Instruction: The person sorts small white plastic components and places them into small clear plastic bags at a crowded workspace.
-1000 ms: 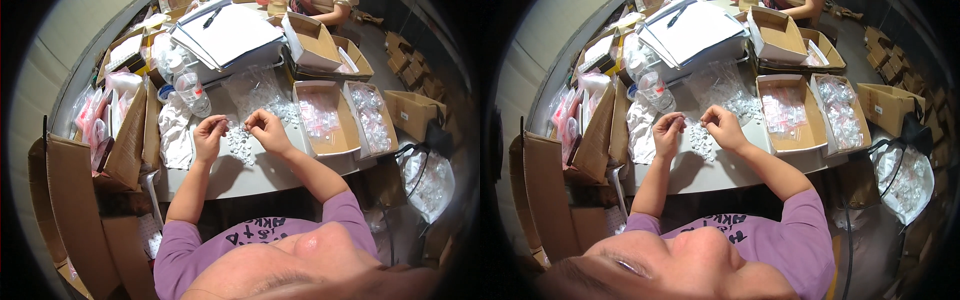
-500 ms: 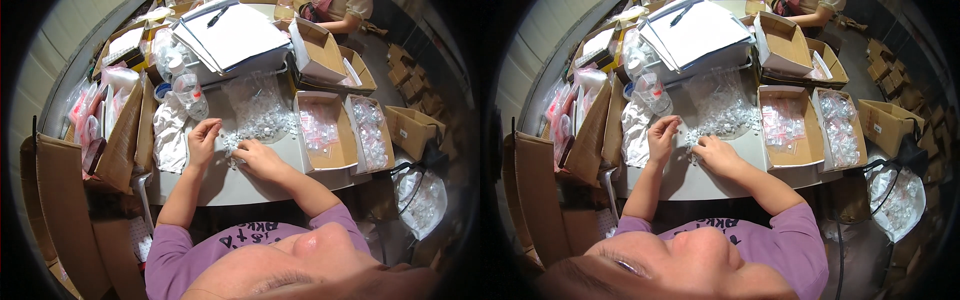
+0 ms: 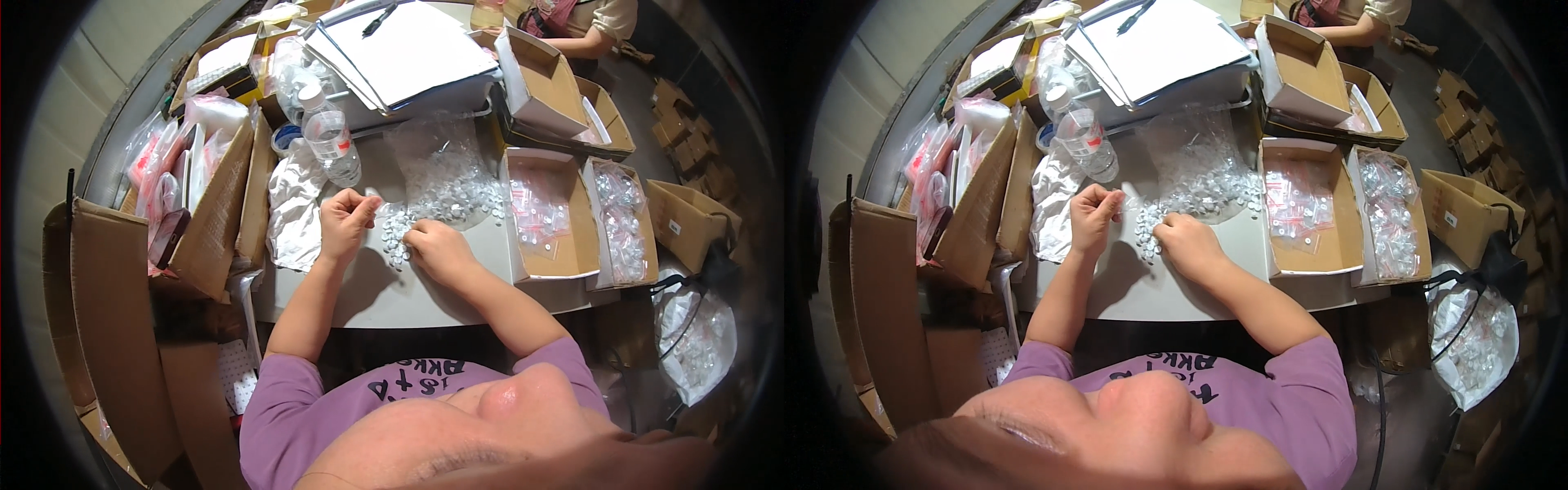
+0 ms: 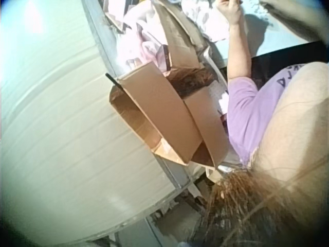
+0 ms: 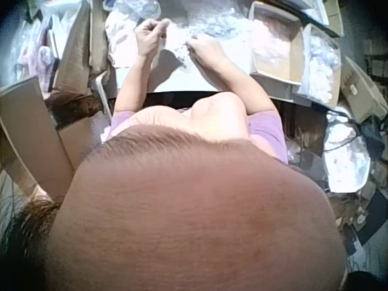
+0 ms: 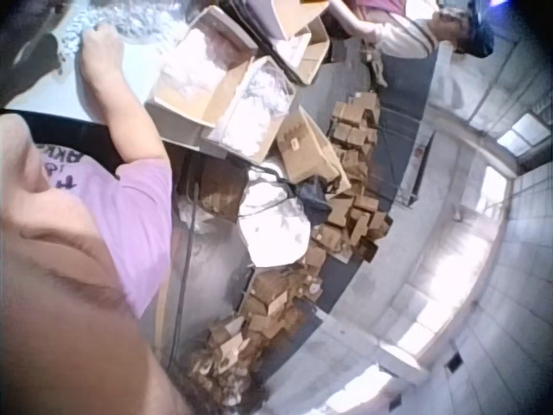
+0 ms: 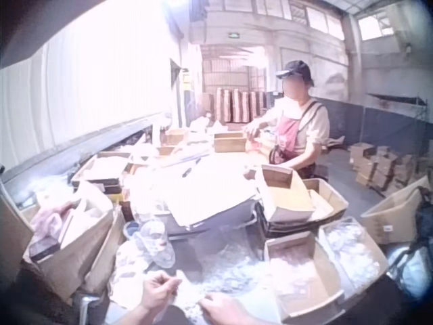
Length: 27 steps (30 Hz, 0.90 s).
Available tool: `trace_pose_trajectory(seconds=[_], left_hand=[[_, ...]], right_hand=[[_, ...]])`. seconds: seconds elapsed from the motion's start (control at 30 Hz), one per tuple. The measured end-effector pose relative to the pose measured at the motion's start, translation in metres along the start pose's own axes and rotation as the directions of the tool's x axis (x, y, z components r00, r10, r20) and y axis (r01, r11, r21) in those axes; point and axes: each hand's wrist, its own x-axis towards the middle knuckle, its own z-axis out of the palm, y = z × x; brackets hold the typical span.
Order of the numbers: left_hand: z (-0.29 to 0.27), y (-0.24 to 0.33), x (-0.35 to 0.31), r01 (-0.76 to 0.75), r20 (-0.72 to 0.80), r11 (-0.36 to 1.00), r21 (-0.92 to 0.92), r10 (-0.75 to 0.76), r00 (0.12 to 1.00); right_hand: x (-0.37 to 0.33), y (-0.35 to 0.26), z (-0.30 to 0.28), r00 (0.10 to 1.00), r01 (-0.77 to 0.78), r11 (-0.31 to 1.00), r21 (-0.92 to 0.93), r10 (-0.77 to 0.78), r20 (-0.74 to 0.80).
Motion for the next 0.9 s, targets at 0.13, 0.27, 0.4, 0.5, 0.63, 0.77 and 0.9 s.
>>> trace_pose_trajectory(seconds=[0.13, 0.27, 0.4, 0.5, 0.63, 0.77, 0.9], left_hand=[[0.008, 0.004, 0.003, -0.035, -0.060, 0.999, 0.010, 0.035, 0.998], [0.004, -0.006, 0.006, -0.171, -0.011, 0.983, 0.067, 0.172, 0.985], [0.005, -0.004, 0.003, 0.012, -0.009, 0.999, 0.052, -0.012, 1.000], [-0.001, -0.004, 0.003, 0.022, -0.017, 0.993, 0.112, -0.021, 1.000], [-0.001, -0.004, 0.003, 0.018, -0.068, 0.998, 0.061, -0.014, 0.998], [0.003, -0.007, 0.004, 0.018, 0.018, 1.000, -0.015, -0.017, 1.000], [0.002, -0.008, 0.005, 0.040, 0.016, 0.998, 0.052, -0.041, 0.999]], right_hand=[[0.002, 0.001, 0.002, 0.999, 0.003, 1.000, -0.007, -0.003, -0.035], [0.005, -0.001, -0.001, 0.999, 0.013, 1.000, 0.006, -0.012, -0.046], [0.004, 0.002, 0.000, 0.998, -0.007, 1.000, -0.001, 0.006, -0.069], [0.004, 0.004, 0.000, 0.996, -0.016, 0.999, 0.032, 0.019, -0.086], [0.004, 0.007, 0.001, 0.996, -0.031, 0.996, 0.079, 0.037, -0.075], [0.003, 0.012, -0.001, 0.996, -0.073, 0.985, 0.158, 0.079, -0.032], [0.007, 0.013, -0.003, 0.994, -0.085, 0.972, 0.221, 0.096, -0.041]])
